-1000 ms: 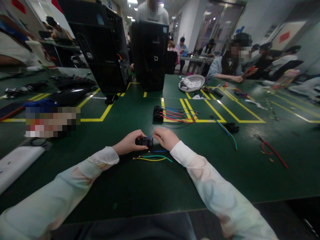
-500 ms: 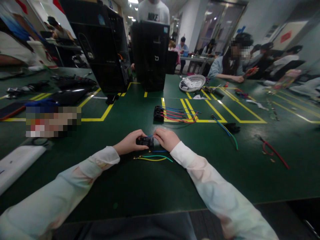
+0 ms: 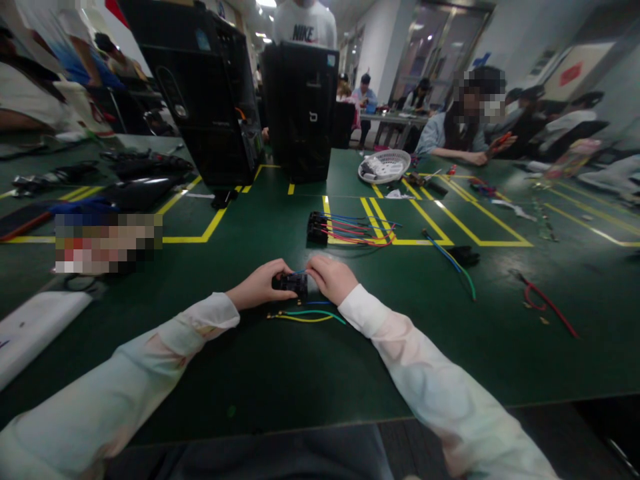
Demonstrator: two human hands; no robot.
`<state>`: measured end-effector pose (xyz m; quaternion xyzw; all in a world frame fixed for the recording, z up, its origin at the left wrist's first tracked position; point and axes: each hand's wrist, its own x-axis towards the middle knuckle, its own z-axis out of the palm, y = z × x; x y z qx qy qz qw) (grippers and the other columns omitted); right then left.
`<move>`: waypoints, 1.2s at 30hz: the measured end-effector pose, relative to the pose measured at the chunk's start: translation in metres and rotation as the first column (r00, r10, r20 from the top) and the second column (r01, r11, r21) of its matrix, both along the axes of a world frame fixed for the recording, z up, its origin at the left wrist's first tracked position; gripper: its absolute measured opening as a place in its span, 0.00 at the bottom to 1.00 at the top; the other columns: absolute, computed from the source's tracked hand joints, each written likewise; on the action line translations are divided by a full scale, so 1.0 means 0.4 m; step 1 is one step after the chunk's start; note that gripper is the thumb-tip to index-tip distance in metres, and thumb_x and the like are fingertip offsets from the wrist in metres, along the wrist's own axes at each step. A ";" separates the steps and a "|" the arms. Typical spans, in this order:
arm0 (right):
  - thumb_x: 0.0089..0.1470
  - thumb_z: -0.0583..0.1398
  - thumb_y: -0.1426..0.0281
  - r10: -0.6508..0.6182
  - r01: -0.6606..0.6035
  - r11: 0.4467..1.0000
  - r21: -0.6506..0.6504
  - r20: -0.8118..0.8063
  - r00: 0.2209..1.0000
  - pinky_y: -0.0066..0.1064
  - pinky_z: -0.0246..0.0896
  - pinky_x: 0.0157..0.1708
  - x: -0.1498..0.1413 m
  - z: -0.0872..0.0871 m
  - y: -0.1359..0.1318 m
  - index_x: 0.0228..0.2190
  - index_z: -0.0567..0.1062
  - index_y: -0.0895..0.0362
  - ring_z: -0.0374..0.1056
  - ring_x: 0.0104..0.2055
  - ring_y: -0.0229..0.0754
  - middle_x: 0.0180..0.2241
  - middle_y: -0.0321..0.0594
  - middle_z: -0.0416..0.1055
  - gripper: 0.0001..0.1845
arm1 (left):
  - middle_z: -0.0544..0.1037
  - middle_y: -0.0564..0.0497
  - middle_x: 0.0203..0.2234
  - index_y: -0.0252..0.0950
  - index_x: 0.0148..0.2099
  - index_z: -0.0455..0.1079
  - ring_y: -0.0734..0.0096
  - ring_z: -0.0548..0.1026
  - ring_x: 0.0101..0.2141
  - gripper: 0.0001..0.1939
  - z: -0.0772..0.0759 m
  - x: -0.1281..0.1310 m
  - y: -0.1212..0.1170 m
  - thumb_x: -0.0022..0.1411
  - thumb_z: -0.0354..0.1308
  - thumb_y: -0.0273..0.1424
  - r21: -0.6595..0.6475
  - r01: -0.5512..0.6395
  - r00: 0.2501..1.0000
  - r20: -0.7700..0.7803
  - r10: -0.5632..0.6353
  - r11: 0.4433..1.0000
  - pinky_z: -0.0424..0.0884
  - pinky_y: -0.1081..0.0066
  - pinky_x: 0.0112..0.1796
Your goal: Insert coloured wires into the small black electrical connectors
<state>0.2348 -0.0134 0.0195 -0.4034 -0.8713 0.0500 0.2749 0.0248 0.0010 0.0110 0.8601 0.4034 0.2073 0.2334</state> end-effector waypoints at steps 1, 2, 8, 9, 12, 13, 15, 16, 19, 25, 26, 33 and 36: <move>0.58 0.49 0.69 0.006 -0.006 1.000 -0.002 0.014 1.000 0.27 0.54 0.33 0.001 0.000 0.001 0.31 0.67 0.56 0.62 0.34 0.38 0.31 0.40 0.67 0.09 | 0.69 0.51 0.33 0.35 0.37 0.67 0.67 0.67 0.33 0.19 -0.001 0.000 0.000 0.46 0.62 0.43 0.000 0.001 1.000 0.003 -0.001 1.000 0.63 0.69 0.34; 0.58 0.49 0.69 0.015 -0.014 1.000 -0.011 0.043 0.999 0.26 0.53 0.33 0.003 0.000 0.003 0.30 0.67 0.56 0.62 0.33 0.38 0.31 0.40 0.67 0.09 | 0.69 0.51 0.33 0.35 0.37 0.67 0.67 0.67 0.33 0.19 -0.001 -0.001 0.000 0.46 0.62 0.43 0.000 0.001 1.000 0.003 -0.001 1.000 0.63 0.69 0.34; 0.57 0.50 0.69 0.052 -0.038 0.997 -0.066 0.225 0.973 0.25 0.50 0.29 0.014 0.004 0.010 0.28 0.66 0.56 0.61 0.30 0.37 0.27 0.38 0.66 0.08 | 0.70 0.50 0.34 0.35 0.38 0.67 0.66 0.67 0.35 0.20 -0.002 0.000 0.001 0.47 0.62 0.44 0.004 0.011 1.000 0.004 -0.011 1.000 0.63 0.68 0.35; 0.57 0.50 0.69 0.043 -0.031 0.998 -0.056 0.218 0.975 0.25 0.50 0.29 0.013 0.004 0.008 0.28 0.66 0.56 0.61 0.30 0.37 0.27 0.38 0.66 0.09 | 0.70 0.50 0.34 0.35 0.38 0.67 0.66 0.67 0.35 0.20 -0.002 0.000 0.001 0.47 0.62 0.44 0.007 0.010 1.000 0.004 -0.010 1.000 0.63 0.68 0.35; 0.58 0.49 0.70 0.028 -0.026 0.999 -0.022 0.132 0.991 0.26 0.52 0.31 0.008 0.005 0.001 0.29 0.66 0.57 0.61 0.31 0.37 0.29 0.39 0.66 0.08 | 0.69 0.50 0.33 0.35 0.37 0.67 0.66 0.67 0.34 0.20 -0.001 0.002 0.002 0.47 0.62 0.43 0.012 0.012 1.000 -0.009 -0.012 1.000 0.63 0.69 0.35; 0.58 0.49 0.70 0.027 -0.026 1.000 -0.010 0.097 0.995 0.26 0.52 0.32 0.006 0.005 -0.001 0.30 0.66 0.56 0.61 0.32 0.37 0.29 0.39 0.66 0.08 | 0.69 0.50 0.33 0.35 0.37 0.66 0.66 0.67 0.34 0.20 -0.001 0.003 0.002 0.47 0.62 0.43 0.011 0.010 1.000 -0.013 -0.010 1.000 0.63 0.69 0.34; 0.58 0.49 0.70 0.021 -0.021 1.000 0.012 0.056 0.998 0.26 0.52 0.32 0.005 0.006 -0.003 0.30 0.67 0.56 0.62 0.33 0.37 0.30 0.40 0.66 0.09 | 0.69 0.50 0.33 0.35 0.37 0.66 0.67 0.67 0.33 0.20 0.000 0.003 0.001 0.46 0.62 0.44 0.007 0.004 1.000 -0.018 -0.004 1.000 0.63 0.69 0.34; 0.58 0.49 0.70 0.014 -0.015 1.000 0.020 0.057 0.998 0.26 0.52 0.32 0.005 0.006 -0.003 0.30 0.67 0.56 0.62 0.33 0.38 0.30 0.40 0.66 0.09 | 0.69 0.50 0.33 0.35 0.37 0.66 0.67 0.67 0.33 0.20 0.001 0.003 0.001 0.46 0.62 0.44 0.004 0.002 1.000 -0.018 -0.002 1.000 0.63 0.69 0.33; 0.58 0.49 0.69 0.015 -0.015 1.000 -0.002 0.129 0.992 0.26 0.51 0.31 0.010 0.004 0.003 0.30 0.68 0.56 0.62 0.32 0.37 0.30 0.40 0.66 0.09 | 0.69 0.50 0.34 0.35 0.37 0.67 0.66 0.67 0.34 0.20 0.002 0.002 -0.001 0.47 0.62 0.43 -0.003 0.006 1.000 -0.010 -0.006 1.000 0.63 0.68 0.35; 0.57 0.51 0.69 0.041 -0.030 0.998 -0.054 0.217 0.975 0.25 0.48 0.28 0.013 0.005 0.007 0.28 0.68 0.56 0.61 0.30 0.36 0.28 0.38 0.67 0.08 | 0.70 0.50 0.34 0.36 0.38 0.67 0.66 0.68 0.35 0.20 0.002 0.001 -0.001 0.47 0.61 0.43 -0.011 0.013 1.000 0.005 -0.013 1.000 0.63 0.68 0.35; 0.57 0.51 0.69 0.021 -0.014 0.999 -0.036 0.205 0.979 0.25 0.48 0.28 0.011 0.007 0.004 0.29 0.68 0.56 0.62 0.31 0.36 0.29 0.38 0.67 0.09 | 0.70 0.50 0.34 0.36 0.38 0.67 0.66 0.68 0.35 0.20 0.002 0.001 0.000 0.47 0.61 0.43 -0.009 0.012 1.000 0.004 -0.012 1.000 0.64 0.68 0.35; 0.59 0.48 0.67 -0.037 0.026 0.997 0.070 0.171 0.984 0.26 0.50 0.30 0.007 0.011 -0.005 0.32 0.69 0.56 0.62 0.32 0.37 0.31 0.40 0.67 0.11 | 0.69 0.50 0.33 0.35 0.37 0.66 0.66 0.67 0.34 0.20 -0.001 0.001 0.001 0.46 0.62 0.44 0.008 0.005 1.000 -0.010 -0.005 1.000 0.63 0.68 0.34; 0.58 0.50 0.68 0.006 -0.015 0.999 0.035 0.248 0.969 0.26 0.48 0.28 0.013 0.003 0.004 0.30 0.69 0.56 0.62 0.31 0.36 0.29 0.39 0.67 0.10 | 0.69 0.50 0.33 0.36 0.37 0.67 0.66 0.67 0.34 0.20 0.000 0.001 0.001 0.46 0.62 0.44 0.006 0.009 1.000 -0.006 -0.009 1.000 0.63 0.69 0.34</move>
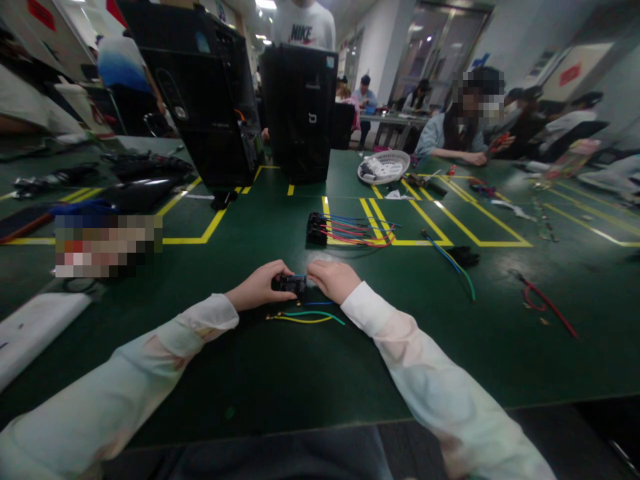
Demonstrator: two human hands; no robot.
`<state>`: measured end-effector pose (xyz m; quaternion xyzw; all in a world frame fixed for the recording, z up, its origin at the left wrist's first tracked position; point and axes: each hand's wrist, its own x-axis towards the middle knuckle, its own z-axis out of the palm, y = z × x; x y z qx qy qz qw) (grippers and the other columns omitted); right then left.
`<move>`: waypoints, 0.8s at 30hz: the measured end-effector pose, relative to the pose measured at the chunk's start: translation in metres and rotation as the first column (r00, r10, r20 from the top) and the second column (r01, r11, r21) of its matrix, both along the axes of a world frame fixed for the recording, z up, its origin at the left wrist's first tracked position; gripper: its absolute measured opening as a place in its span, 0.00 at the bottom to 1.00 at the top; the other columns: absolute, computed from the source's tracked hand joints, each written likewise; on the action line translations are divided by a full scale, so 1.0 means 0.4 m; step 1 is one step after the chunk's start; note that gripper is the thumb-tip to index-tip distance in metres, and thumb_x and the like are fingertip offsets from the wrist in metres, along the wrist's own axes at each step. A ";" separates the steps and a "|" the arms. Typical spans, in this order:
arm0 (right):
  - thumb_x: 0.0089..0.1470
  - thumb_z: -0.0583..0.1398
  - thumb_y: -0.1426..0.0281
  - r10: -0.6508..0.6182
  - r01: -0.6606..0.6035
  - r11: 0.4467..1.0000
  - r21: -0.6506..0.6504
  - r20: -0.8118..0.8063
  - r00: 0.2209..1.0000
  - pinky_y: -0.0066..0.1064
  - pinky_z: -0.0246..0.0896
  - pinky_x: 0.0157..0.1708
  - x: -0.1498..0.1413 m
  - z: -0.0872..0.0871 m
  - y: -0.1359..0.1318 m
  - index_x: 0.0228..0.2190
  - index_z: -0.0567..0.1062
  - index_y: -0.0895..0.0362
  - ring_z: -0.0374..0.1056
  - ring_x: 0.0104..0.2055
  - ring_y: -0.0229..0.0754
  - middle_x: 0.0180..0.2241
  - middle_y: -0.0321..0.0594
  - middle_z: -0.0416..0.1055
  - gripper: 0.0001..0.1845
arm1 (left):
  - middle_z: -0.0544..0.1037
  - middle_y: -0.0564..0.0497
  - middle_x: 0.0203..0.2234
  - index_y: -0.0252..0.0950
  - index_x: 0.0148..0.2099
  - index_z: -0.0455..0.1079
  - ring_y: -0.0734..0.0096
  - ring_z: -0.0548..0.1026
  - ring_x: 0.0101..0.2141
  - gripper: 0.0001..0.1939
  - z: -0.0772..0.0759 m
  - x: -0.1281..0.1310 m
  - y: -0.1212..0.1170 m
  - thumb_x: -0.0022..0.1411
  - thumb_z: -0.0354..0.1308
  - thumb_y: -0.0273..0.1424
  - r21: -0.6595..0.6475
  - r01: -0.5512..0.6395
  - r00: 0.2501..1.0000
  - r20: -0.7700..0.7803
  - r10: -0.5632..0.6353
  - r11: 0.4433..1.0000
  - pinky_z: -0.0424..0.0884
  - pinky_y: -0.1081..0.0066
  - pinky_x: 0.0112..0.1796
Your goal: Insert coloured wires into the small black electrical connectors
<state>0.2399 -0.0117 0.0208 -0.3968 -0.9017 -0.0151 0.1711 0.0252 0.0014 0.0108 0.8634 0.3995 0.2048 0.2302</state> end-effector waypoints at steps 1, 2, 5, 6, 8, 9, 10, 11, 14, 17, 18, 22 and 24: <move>0.58 0.50 0.68 0.016 -0.015 1.000 -0.016 0.018 1.000 0.26 0.47 0.27 0.002 -0.001 0.002 0.29 0.69 0.56 0.62 0.30 0.36 0.29 0.38 0.67 0.10 | 0.69 0.50 0.33 0.36 0.37 0.67 0.67 0.67 0.34 0.20 0.000 0.000 0.000 0.46 0.61 0.44 0.000 0.005 1.000 -0.002 -0.005 1.000 0.63 0.69 0.34; 0.58 0.50 0.68 0.025 -0.024 0.999 -0.028 0.028 0.999 0.26 0.47 0.27 0.003 -0.001 0.003 0.29 0.68 0.56 0.62 0.30 0.36 0.28 0.38 0.67 0.10 | 0.69 0.50 0.33 0.36 0.38 0.67 0.67 0.67 0.34 0.20 0.001 0.000 0.000 0.46 0.61 0.44 0.000 0.004 1.000 0.000 -0.004 1.000 0.63 0.69 0.34; 0.58 0.50 0.68 -0.012 0.012 1.000 -0.016 -0.010 1.000 0.26 0.47 0.27 0.001 0.004 -0.003 0.30 0.69 0.56 0.62 0.30 0.37 0.30 0.39 0.67 0.10 | 0.69 0.51 0.33 0.36 0.37 0.67 0.67 0.67 0.34 0.20 0.000 0.001 0.000 0.46 0.61 0.44 0.003 -0.001 1.000 -0.005 0.001 1.000 0.63 0.69 0.33; 0.59 0.49 0.67 -0.030 0.030 1.000 -0.005 -0.038 0.999 0.26 0.48 0.28 -0.001 0.006 -0.007 0.31 0.69 0.55 0.62 0.31 0.37 0.30 0.39 0.68 0.10 | 0.69 0.51 0.33 0.35 0.37 0.66 0.67 0.67 0.33 0.20 0.000 0.001 0.000 0.46 0.61 0.44 0.007 -0.004 1.000 -0.006 0.004 1.000 0.63 0.69 0.33; 0.59 0.48 0.67 -0.052 0.053 0.999 0.010 -0.090 0.995 0.26 0.49 0.29 -0.005 0.008 -0.012 0.32 0.69 0.55 0.62 0.33 0.37 0.32 0.40 0.68 0.11 | 0.69 0.51 0.32 0.35 0.37 0.66 0.67 0.67 0.33 0.20 -0.002 0.000 0.001 0.46 0.62 0.44 0.015 -0.009 1.000 -0.004 0.009 1.000 0.63 0.69 0.33; 0.59 0.48 0.67 -0.054 0.056 0.998 0.010 -0.104 0.993 0.26 0.50 0.30 -0.007 0.008 -0.013 0.32 0.69 0.55 0.62 0.33 0.37 0.32 0.40 0.68 0.11 | 0.69 0.51 0.32 0.35 0.36 0.66 0.67 0.67 0.33 0.21 -0.003 0.000 0.001 0.46 0.62 0.44 0.017 -0.009 1.000 -0.003 0.009 1.000 0.63 0.69 0.33; 0.59 0.48 0.67 -0.052 0.053 0.999 0.003 -0.106 0.993 0.26 0.50 0.30 -0.007 0.007 -0.012 0.32 0.69 0.56 0.63 0.33 0.37 0.32 0.40 0.68 0.11 | 0.69 0.51 0.32 0.35 0.37 0.66 0.67 0.67 0.33 0.20 -0.003 0.000 0.001 0.46 0.62 0.44 0.017 -0.008 1.000 -0.002 0.008 1.000 0.63 0.69 0.33; 0.59 0.49 0.68 -0.046 0.045 0.999 -0.013 -0.100 0.994 0.26 0.50 0.31 -0.007 0.006 -0.011 0.32 0.69 0.56 0.63 0.33 0.37 0.31 0.40 0.68 0.10 | 0.69 0.50 0.33 0.36 0.37 0.66 0.66 0.67 0.34 0.20 -0.004 0.000 0.002 0.46 0.62 0.44 0.015 -0.005 1.000 -0.002 0.005 1.000 0.63 0.69 0.34; 0.57 0.50 0.70 0.007 -0.013 0.996 -0.091 -0.059 0.998 0.25 0.50 0.30 0.000 0.003 -0.002 0.30 0.68 0.56 0.63 0.32 0.37 0.30 0.39 0.68 0.08 | 0.69 0.50 0.34 0.36 0.38 0.67 0.66 0.67 0.34 0.20 -0.004 -0.001 0.002 0.47 0.61 0.44 0.010 0.005 1.000 -0.002 -0.005 1.000 0.63 0.68 0.35; 0.57 0.51 0.70 0.058 -0.064 0.990 -0.126 -0.051 0.997 0.25 0.50 0.29 0.007 0.004 0.003 0.30 0.68 0.56 0.63 0.32 0.37 0.29 0.38 0.68 0.07 | 0.69 0.50 0.34 0.35 0.38 0.67 0.66 0.67 0.35 0.20 -0.003 -0.001 0.001 0.47 0.61 0.44 0.009 0.009 1.000 -0.003 -0.009 1.000 0.63 0.68 0.35; 0.57 0.51 0.70 0.057 -0.064 0.991 -0.119 -0.059 0.997 0.25 0.50 0.30 0.007 0.004 0.003 0.30 0.68 0.55 0.63 0.32 0.37 0.29 0.38 0.68 0.07 | 0.69 0.50 0.34 0.36 0.38 0.67 0.66 0.67 0.35 0.20 -0.003 -0.001 0.001 0.47 0.61 0.44 0.009 0.010 1.000 -0.006 -0.010 1.000 0.63 0.68 0.35; 0.57 0.51 0.68 -0.079 0.070 0.995 -0.067 -0.152 0.985 0.25 0.51 0.31 -0.007 -0.007 0.001 0.30 0.67 0.55 0.63 0.32 0.37 0.30 0.38 0.68 0.07 | 0.68 0.51 0.33 0.35 0.37 0.66 0.67 0.67 0.34 0.20 -0.002 -0.001 0.001 0.47 0.61 0.44 0.014 0.011 1.000 -0.016 -0.011 1.000 0.62 0.69 0.34; 0.57 0.51 0.68 -0.160 0.151 0.987 -0.056 -0.209 0.965 0.25 0.51 0.31 -0.017 -0.015 0.003 0.29 0.67 0.55 0.63 0.32 0.37 0.30 0.38 0.68 0.07 | 0.68 0.51 0.33 0.35 0.36 0.65 0.67 0.66 0.33 0.20 -0.002 0.000 0.001 0.47 0.61 0.45 0.022 0.008 1.000 -0.014 -0.008 1.000 0.62 0.70 0.32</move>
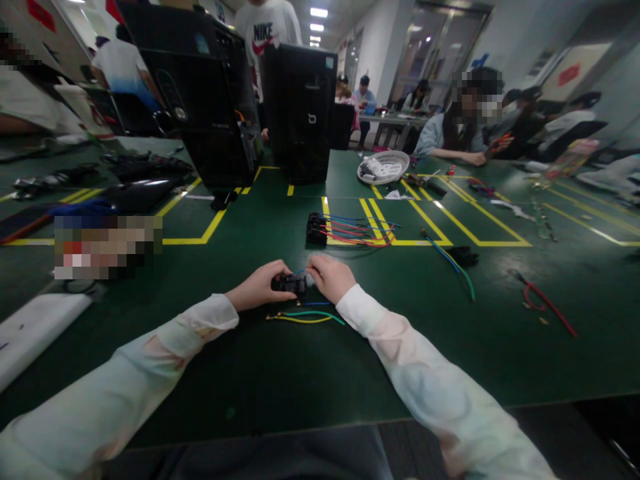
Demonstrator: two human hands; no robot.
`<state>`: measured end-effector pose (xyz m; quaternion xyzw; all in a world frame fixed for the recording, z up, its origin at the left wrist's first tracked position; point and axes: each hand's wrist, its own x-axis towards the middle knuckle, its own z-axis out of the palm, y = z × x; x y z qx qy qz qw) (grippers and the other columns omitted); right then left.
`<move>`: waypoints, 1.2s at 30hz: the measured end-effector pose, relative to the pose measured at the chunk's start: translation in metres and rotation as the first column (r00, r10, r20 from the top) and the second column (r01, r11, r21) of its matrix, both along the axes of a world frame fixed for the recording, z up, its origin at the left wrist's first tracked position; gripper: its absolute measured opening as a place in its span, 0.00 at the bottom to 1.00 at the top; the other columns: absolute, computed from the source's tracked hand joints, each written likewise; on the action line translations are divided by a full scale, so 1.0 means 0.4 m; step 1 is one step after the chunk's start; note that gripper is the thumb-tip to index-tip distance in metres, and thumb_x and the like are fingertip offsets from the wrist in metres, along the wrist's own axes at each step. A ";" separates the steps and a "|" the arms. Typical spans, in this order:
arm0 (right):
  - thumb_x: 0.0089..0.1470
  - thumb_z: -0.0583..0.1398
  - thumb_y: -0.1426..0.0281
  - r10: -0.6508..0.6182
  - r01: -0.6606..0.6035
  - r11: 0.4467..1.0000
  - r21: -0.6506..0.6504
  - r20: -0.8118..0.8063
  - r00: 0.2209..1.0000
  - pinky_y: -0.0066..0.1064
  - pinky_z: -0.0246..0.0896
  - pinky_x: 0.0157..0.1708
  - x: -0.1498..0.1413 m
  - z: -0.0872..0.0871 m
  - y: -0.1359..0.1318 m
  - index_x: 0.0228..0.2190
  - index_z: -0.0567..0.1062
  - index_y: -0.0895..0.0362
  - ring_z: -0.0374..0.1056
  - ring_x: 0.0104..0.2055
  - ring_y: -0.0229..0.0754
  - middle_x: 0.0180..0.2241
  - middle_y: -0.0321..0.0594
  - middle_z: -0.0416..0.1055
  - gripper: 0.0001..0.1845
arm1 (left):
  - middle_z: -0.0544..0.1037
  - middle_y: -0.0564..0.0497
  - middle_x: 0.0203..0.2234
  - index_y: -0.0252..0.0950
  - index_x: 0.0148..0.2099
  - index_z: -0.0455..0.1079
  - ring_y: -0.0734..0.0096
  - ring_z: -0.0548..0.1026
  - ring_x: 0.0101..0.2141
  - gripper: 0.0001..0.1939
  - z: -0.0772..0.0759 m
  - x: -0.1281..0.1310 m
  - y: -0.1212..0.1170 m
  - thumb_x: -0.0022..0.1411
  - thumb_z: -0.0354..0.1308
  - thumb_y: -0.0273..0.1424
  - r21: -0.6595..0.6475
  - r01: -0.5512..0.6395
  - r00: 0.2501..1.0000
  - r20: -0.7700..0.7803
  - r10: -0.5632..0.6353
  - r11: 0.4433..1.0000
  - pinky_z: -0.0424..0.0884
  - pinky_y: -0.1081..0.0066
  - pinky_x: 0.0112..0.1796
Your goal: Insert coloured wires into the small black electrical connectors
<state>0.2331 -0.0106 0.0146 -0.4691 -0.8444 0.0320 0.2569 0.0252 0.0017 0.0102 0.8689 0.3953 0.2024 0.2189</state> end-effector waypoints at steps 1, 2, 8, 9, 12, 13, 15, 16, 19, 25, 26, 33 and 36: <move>0.57 0.51 0.68 -0.016 0.016 1.000 0.004 -0.016 1.000 0.25 0.51 0.30 -0.003 -0.003 0.001 0.29 0.67 0.55 0.63 0.32 0.37 0.30 0.38 0.68 0.08 | 0.68 0.51 0.32 0.35 0.36 0.65 0.68 0.66 0.33 0.20 0.000 0.000 0.000 0.47 0.61 0.45 0.004 -0.001 1.000 0.002 0.001 1.000 0.62 0.70 0.32; 0.57 0.51 0.68 -0.015 0.015 1.000 0.005 -0.023 1.000 0.25 0.51 0.30 -0.004 -0.005 0.002 0.29 0.67 0.55 0.63 0.32 0.37 0.30 0.38 0.68 0.08 | 0.68 0.51 0.32 0.35 0.36 0.64 0.68 0.66 0.32 0.20 0.000 0.001 0.000 0.47 0.61 0.45 0.008 -0.003 1.000 0.004 0.003 1.000 0.62 0.70 0.32; 0.55 0.51 0.70 0.216 -0.216 0.976 -0.020 0.003 0.976 0.25 0.51 0.29 0.016 0.009 -0.001 0.28 0.67 0.56 0.60 0.28 0.35 0.26 0.36 0.66 0.07 | 0.68 0.51 0.32 0.35 0.37 0.66 0.68 0.66 0.32 0.20 -0.001 0.001 0.000 0.47 0.61 0.44 -0.008 -0.012 1.000 -0.002 0.012 1.000 0.61 0.70 0.32; 0.55 0.51 0.70 0.225 -0.224 0.974 -0.023 0.000 0.974 0.25 0.50 0.29 0.019 0.012 -0.001 0.28 0.67 0.56 0.60 0.28 0.35 0.26 0.36 0.66 0.07 | 0.68 0.51 0.32 0.35 0.37 0.66 0.68 0.66 0.32 0.20 0.000 0.001 0.000 0.47 0.61 0.44 -0.007 -0.011 1.000 -0.004 0.011 1.000 0.61 0.70 0.32; 0.55 0.52 0.69 0.199 -0.198 0.979 -0.047 0.008 0.980 0.25 0.50 0.29 0.020 0.014 0.005 0.27 0.67 0.56 0.60 0.28 0.35 0.26 0.36 0.66 0.07 | 0.68 0.51 0.33 0.35 0.38 0.66 0.68 0.66 0.32 0.20 0.002 0.000 -0.001 0.47 0.62 0.43 -0.010 0.001 1.000 -0.004 -0.001 1.000 0.62 0.70 0.33; 0.55 0.52 0.70 0.194 -0.193 0.979 -0.064 0.016 0.981 0.24 0.49 0.29 0.020 0.013 0.009 0.27 0.67 0.56 0.60 0.28 0.35 0.26 0.36 0.66 0.07 | 0.68 0.51 0.33 0.35 0.38 0.66 0.68 0.66 0.32 0.20 0.002 0.000 -0.001 0.47 0.62 0.43 -0.013 0.005 1.000 -0.003 -0.005 1.000 0.62 0.70 0.33; 0.54 0.53 0.70 0.209 -0.204 0.973 -0.106 0.034 0.977 0.24 0.49 0.28 0.019 0.013 0.016 0.26 0.67 0.56 0.60 0.28 0.35 0.25 0.36 0.66 0.07 | 0.68 0.51 0.33 0.35 0.38 0.66 0.68 0.66 0.33 0.20 0.002 0.001 -0.001 0.47 0.62 0.43 -0.017 0.009 1.000 0.001 -0.009 1.000 0.62 0.70 0.33; 0.54 0.53 0.70 0.223 -0.216 0.968 -0.127 0.043 0.974 0.24 0.49 0.28 0.020 0.013 0.019 0.26 0.67 0.56 0.61 0.28 0.35 0.25 0.35 0.66 0.07 | 0.69 0.51 0.33 0.35 0.38 0.66 0.68 0.66 0.33 0.20 0.002 0.001 -0.001 0.47 0.62 0.43 -0.018 0.009 1.000 0.001 -0.009 1.000 0.62 0.69 0.33; 0.54 0.53 0.71 0.222 -0.211 0.967 -0.145 0.066 0.973 0.23 0.49 0.28 0.018 0.018 0.018 0.26 0.67 0.56 0.62 0.29 0.35 0.26 0.35 0.67 0.06 | 0.69 0.51 0.34 0.35 0.38 0.66 0.67 0.67 0.33 0.20 0.000 0.002 0.001 0.47 0.61 0.43 -0.019 0.007 1.000 0.002 -0.007 1.000 0.62 0.69 0.34; 0.57 0.51 0.68 0.086 -0.087 0.996 0.006 0.041 0.995 0.24 0.50 0.31 0.005 0.022 -0.006 0.30 0.67 0.56 0.62 0.31 0.36 0.29 0.37 0.68 0.08 | 0.68 0.50 0.33 0.35 0.37 0.66 0.67 0.66 0.33 0.20 0.002 0.002 -0.001 0.47 0.61 0.44 -0.018 -0.002 1.000 -0.009 0.002 1.000 0.62 0.69 0.34; 0.58 0.50 0.68 0.086 -0.087 0.996 0.021 0.048 0.995 0.24 0.51 0.31 0.004 0.021 -0.006 0.30 0.67 0.56 0.63 0.32 0.36 0.30 0.38 0.68 0.09 | 0.68 0.50 0.33 0.35 0.37 0.66 0.67 0.66 0.33 0.20 0.003 0.002 -0.001 0.47 0.61 0.43 -0.017 -0.004 1.000 -0.006 0.004 1.000 0.62 0.69 0.34; 0.57 0.50 0.69 0.141 -0.138 0.990 -0.033 0.147 0.979 0.24 0.50 0.30 0.007 0.020 0.002 0.30 0.68 0.56 0.63 0.32 0.36 0.31 0.38 0.68 0.08 | 0.69 0.50 0.34 0.35 0.38 0.66 0.65 0.67 0.34 0.20 0.003 0.001 -0.001 0.47 0.61 0.44 -0.027 -0.003 1.000 -0.003 0.003 1.000 0.62 0.68 0.35; 0.59 0.49 0.68 0.116 -0.120 0.992 0.030 0.112 0.987 0.25 0.51 0.32 0.004 0.024 -0.006 0.31 0.68 0.56 0.62 0.33 0.36 0.32 0.39 0.68 0.10 | 0.69 0.50 0.33 0.35 0.37 0.66 0.66 0.67 0.34 0.19 0.003 0.001 -0.002 0.47 0.61 0.43 -0.020 -0.014 1.000 -0.010 0.014 1.000 0.62 0.68 0.34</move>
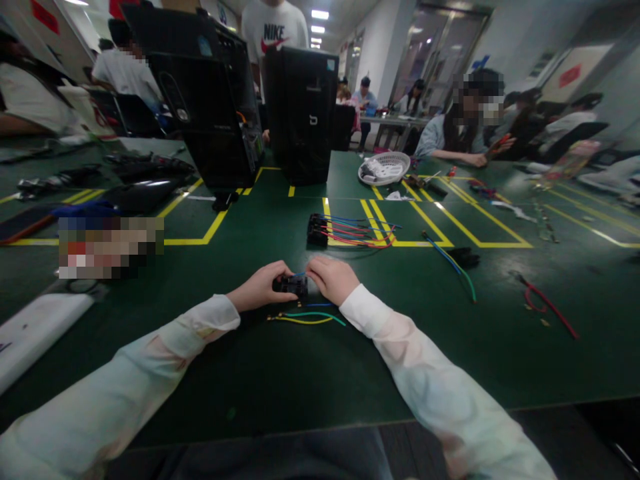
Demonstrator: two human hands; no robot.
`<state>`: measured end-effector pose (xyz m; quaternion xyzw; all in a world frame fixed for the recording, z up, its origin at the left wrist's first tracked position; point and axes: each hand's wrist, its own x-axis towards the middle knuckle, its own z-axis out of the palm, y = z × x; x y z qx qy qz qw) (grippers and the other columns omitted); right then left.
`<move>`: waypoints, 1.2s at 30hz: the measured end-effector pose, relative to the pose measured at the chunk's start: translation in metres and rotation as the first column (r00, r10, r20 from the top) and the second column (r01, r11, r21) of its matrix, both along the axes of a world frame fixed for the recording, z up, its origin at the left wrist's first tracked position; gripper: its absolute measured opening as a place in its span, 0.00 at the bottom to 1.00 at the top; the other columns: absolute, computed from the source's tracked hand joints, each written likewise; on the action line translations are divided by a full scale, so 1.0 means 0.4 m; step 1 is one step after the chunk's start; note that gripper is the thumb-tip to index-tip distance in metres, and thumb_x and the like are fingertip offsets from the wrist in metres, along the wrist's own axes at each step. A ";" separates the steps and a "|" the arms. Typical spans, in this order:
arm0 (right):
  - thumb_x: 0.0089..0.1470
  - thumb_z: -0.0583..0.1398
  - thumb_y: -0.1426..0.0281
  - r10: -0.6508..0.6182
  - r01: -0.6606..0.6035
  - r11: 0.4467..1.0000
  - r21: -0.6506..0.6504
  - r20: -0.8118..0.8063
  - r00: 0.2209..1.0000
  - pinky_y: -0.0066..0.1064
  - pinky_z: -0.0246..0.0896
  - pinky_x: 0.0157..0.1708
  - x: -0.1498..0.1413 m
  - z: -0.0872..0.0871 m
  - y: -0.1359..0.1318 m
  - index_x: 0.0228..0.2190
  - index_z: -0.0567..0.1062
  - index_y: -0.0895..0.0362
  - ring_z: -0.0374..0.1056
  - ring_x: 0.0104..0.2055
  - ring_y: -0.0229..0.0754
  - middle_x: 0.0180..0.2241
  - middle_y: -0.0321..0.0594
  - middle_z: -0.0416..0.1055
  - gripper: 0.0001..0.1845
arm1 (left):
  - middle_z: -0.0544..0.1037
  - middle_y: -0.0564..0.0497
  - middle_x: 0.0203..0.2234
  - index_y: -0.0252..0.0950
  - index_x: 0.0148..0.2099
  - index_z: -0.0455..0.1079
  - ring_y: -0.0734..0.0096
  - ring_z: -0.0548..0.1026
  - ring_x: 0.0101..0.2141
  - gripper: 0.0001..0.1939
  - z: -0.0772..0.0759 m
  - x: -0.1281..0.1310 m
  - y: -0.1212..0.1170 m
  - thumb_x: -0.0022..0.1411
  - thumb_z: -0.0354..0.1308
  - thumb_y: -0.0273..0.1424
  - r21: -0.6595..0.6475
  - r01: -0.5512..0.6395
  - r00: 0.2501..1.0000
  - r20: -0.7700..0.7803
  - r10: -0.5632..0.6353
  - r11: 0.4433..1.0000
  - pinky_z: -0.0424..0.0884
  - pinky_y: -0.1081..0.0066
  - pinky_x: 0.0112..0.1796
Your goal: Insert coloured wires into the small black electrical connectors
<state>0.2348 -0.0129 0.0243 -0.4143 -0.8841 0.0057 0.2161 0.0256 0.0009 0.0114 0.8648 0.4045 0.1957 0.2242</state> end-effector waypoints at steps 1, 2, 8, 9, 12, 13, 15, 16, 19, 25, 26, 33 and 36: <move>0.59 0.49 0.68 -0.005 0.005 1.000 0.010 -0.003 1.000 0.25 0.51 0.32 0.000 0.001 -0.002 0.31 0.68 0.56 0.62 0.33 0.36 0.32 0.39 0.68 0.10 | 0.69 0.50 0.33 0.35 0.37 0.66 0.66 0.67 0.34 0.19 0.000 0.000 0.000 0.47 0.61 0.43 -0.002 -0.001 1.000 -0.001 0.001 1.000 0.63 0.68 0.35; 0.59 0.49 0.68 -0.006 0.006 1.000 0.006 0.008 1.000 0.25 0.50 0.32 0.000 0.001 -0.002 0.31 0.68 0.56 0.62 0.33 0.36 0.32 0.39 0.68 0.10 | 0.69 0.50 0.34 0.35 0.37 0.66 0.66 0.67 0.34 0.19 0.000 0.000 -0.001 0.47 0.61 0.43 -0.004 0.000 1.000 0.001 0.000 1.000 0.63 0.68 0.35; 0.58 0.50 0.69 0.038 -0.032 0.996 -0.078 0.081 0.996 0.24 0.50 0.29 0.005 -0.004 0.006 0.30 0.68 0.56 0.63 0.32 0.36 0.30 0.38 0.68 0.08 | 0.69 0.50 0.35 0.36 0.38 0.66 0.66 0.67 0.35 0.20 -0.002 -0.002 0.001 0.47 0.61 0.44 -0.006 0.013 1.000 0.015 -0.013 1.000 0.63 0.68 0.35; 0.58 0.50 0.69 0.028 -0.024 0.998 -0.059 0.061 0.998 0.25 0.50 0.30 0.003 -0.004 0.004 0.30 0.68 0.56 0.63 0.32 0.36 0.30 0.38 0.68 0.09 | 0.69 0.50 0.35 0.35 0.38 0.66 0.66 0.67 0.35 0.20 -0.002 -0.002 0.001 0.47 0.61 0.44 -0.004 0.012 1.000 0.012 -0.012 1.000 0.63 0.68 0.35; 0.59 0.49 0.68 -0.007 0.007 1.000 0.003 -0.016 1.000 0.25 0.51 0.32 -0.003 -0.002 -0.003 0.31 0.68 0.56 0.62 0.33 0.37 0.31 0.39 0.67 0.10 | 0.69 0.50 0.34 0.35 0.38 0.66 0.66 0.67 0.34 0.20 -0.001 -0.002 0.001 0.47 0.61 0.44 0.002 0.005 1.000 -0.003 -0.005 1.000 0.63 0.68 0.35; 0.59 0.49 0.68 -0.011 0.011 1.000 0.010 -0.032 0.999 0.26 0.51 0.32 -0.004 -0.002 -0.005 0.31 0.68 0.56 0.62 0.33 0.37 0.31 0.39 0.67 0.10 | 0.69 0.50 0.34 0.35 0.37 0.66 0.66 0.67 0.34 0.20 0.000 -0.002 0.001 0.47 0.61 0.44 0.004 0.005 1.000 -0.007 -0.005 1.000 0.63 0.68 0.35; 0.59 0.49 0.68 -0.005 0.005 1.000 -0.003 -0.026 1.000 0.26 0.51 0.32 -0.003 -0.003 -0.005 0.31 0.68 0.56 0.62 0.33 0.37 0.31 0.39 0.67 0.10 | 0.69 0.50 0.34 0.35 0.37 0.66 0.66 0.67 0.34 0.20 0.000 -0.001 0.000 0.47 0.61 0.44 0.007 0.006 1.000 0.000 -0.006 1.000 0.63 0.68 0.35; 0.58 0.49 0.69 0.004 -0.004 1.000 -0.024 -0.007 1.000 0.26 0.50 0.31 -0.001 -0.003 -0.003 0.31 0.68 0.56 0.62 0.33 0.37 0.31 0.39 0.67 0.09 | 0.69 0.50 0.34 0.35 0.38 0.66 0.66 0.67 0.34 0.20 0.001 -0.001 0.000 0.47 0.61 0.44 0.007 0.007 1.000 0.005 -0.007 1.000 0.63 0.68 0.35; 0.57 0.51 0.69 0.028 -0.023 0.995 -0.092 0.057 0.998 0.25 0.49 0.30 0.003 -0.003 0.002 0.30 0.68 0.56 0.62 0.32 0.36 0.29 0.38 0.68 0.08 | 0.69 0.50 0.34 0.36 0.37 0.66 0.66 0.67 0.35 0.20 0.000 -0.001 -0.001 0.47 0.61 0.44 0.003 0.012 1.000 0.013 -0.012 1.000 0.62 0.69 0.34; 0.59 0.49 0.68 -0.011 0.011 1.000 -0.006 -0.020 1.000 0.26 0.51 0.33 0.001 -0.001 -0.003 0.31 0.68 0.56 0.62 0.33 0.37 0.31 0.40 0.68 0.10 | 0.69 0.50 0.33 0.36 0.37 0.66 0.66 0.67 0.34 0.20 -0.001 -0.001 0.001 0.46 0.61 0.44 0.000 -0.001 1.000 0.008 0.001 1.000 0.62 0.69 0.34; 0.59 0.49 0.68 -0.006 0.006 1.000 -0.003 -0.020 1.000 0.26 0.51 0.33 0.001 -0.001 -0.003 0.31 0.68 0.56 0.62 0.33 0.37 0.31 0.40 0.67 0.10 | 0.69 0.50 0.34 0.36 0.37 0.66 0.66 0.67 0.34 0.20 -0.001 0.000 0.001 0.46 0.61 0.44 -0.001 -0.003 1.000 0.009 0.003 1.000 0.62 0.68 0.34; 0.58 0.50 0.69 0.025 -0.024 0.997 -0.069 0.014 1.000 0.25 0.50 0.31 0.005 -0.005 0.001 0.30 0.68 0.56 0.61 0.32 0.36 0.29 0.38 0.67 0.08 | 0.69 0.50 0.34 0.35 0.38 0.66 0.65 0.67 0.36 0.20 0.003 0.002 -0.002 0.47 0.62 0.43 -0.005 -0.004 1.000 0.000 0.004 1.000 0.63 0.68 0.36; 0.59 0.49 0.69 0.014 -0.015 1.000 -0.008 -0.045 0.999 0.26 0.51 0.34 0.001 -0.007 0.000 0.30 0.67 0.57 0.61 0.33 0.37 0.30 0.39 0.66 0.10 | 0.69 0.50 0.34 0.35 0.37 0.66 0.66 0.67 0.34 0.20 0.001 0.002 -0.001 0.47 0.62 0.43 0.003 -0.007 1.000 0.000 0.007 1.000 0.63 0.68 0.35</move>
